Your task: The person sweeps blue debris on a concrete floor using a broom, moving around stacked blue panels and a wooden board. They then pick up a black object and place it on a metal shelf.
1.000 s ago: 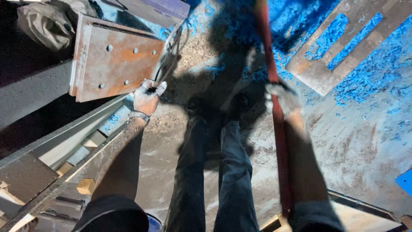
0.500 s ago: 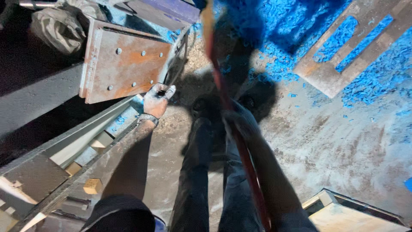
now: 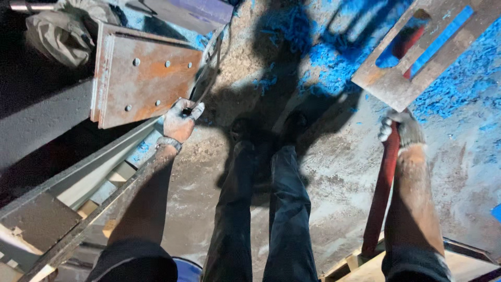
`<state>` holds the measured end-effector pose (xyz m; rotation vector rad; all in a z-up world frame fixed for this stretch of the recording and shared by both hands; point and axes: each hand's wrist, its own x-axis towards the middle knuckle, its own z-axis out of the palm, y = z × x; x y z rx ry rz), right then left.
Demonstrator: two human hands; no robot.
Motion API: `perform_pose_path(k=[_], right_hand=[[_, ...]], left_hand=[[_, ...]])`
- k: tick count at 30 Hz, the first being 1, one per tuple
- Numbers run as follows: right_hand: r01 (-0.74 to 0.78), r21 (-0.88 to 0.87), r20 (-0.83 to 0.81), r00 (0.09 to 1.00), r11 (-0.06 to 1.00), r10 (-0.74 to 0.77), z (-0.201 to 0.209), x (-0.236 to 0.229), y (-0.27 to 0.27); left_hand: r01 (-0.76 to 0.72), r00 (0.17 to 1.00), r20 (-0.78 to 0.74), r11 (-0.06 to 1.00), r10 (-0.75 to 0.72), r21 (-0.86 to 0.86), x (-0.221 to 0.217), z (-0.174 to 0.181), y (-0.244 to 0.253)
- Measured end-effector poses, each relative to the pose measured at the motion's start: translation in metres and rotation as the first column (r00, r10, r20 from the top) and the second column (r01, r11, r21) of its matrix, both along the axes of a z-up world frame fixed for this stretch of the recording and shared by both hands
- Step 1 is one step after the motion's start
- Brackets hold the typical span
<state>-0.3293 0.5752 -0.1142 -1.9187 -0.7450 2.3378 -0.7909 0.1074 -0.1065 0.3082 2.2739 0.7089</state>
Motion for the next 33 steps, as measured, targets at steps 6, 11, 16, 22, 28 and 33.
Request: perform_pose_path(k=[6,11,16,22,28,33], right_hand=[[-0.225,0.315,0.259,0.955,0.922,0.144,0.081,0.009,-0.096],[-0.152,-0.068,0.246,0.955,0.986,0.165,0.096,-0.066,-0.211],[-0.349,-0.175,0.081,0.927,0.921,0.366,0.011,-0.088,-0.186],[-0.243,-0.002,0.338,0.913,0.970,0.229,-0.018,0.068,0.005],[-0.104,0.050,0.256,0.963,0.993,0.088,-0.016,0.154,0.148],[0.001,0.289,0.313,0.945,0.957,-0.096,0.045,0.189,0.134]], left_hand=[[0.072,0.996,-0.048,0.997,-0.073,-0.039,0.007,0.000,0.007],[-0.033,0.999,0.033,0.999,0.034,-0.034,0.022,-0.006,0.016],[-0.039,0.999,0.026,0.996,0.037,0.084,0.028,-0.020,0.011],[0.101,0.995,-0.016,0.993,-0.101,0.056,0.022,-0.033,-0.004],[-0.010,0.993,0.118,0.993,0.024,-0.118,0.027,-0.025,0.001],[0.071,0.997,-0.017,0.995,-0.072,-0.077,0.031,-0.031,0.004]])
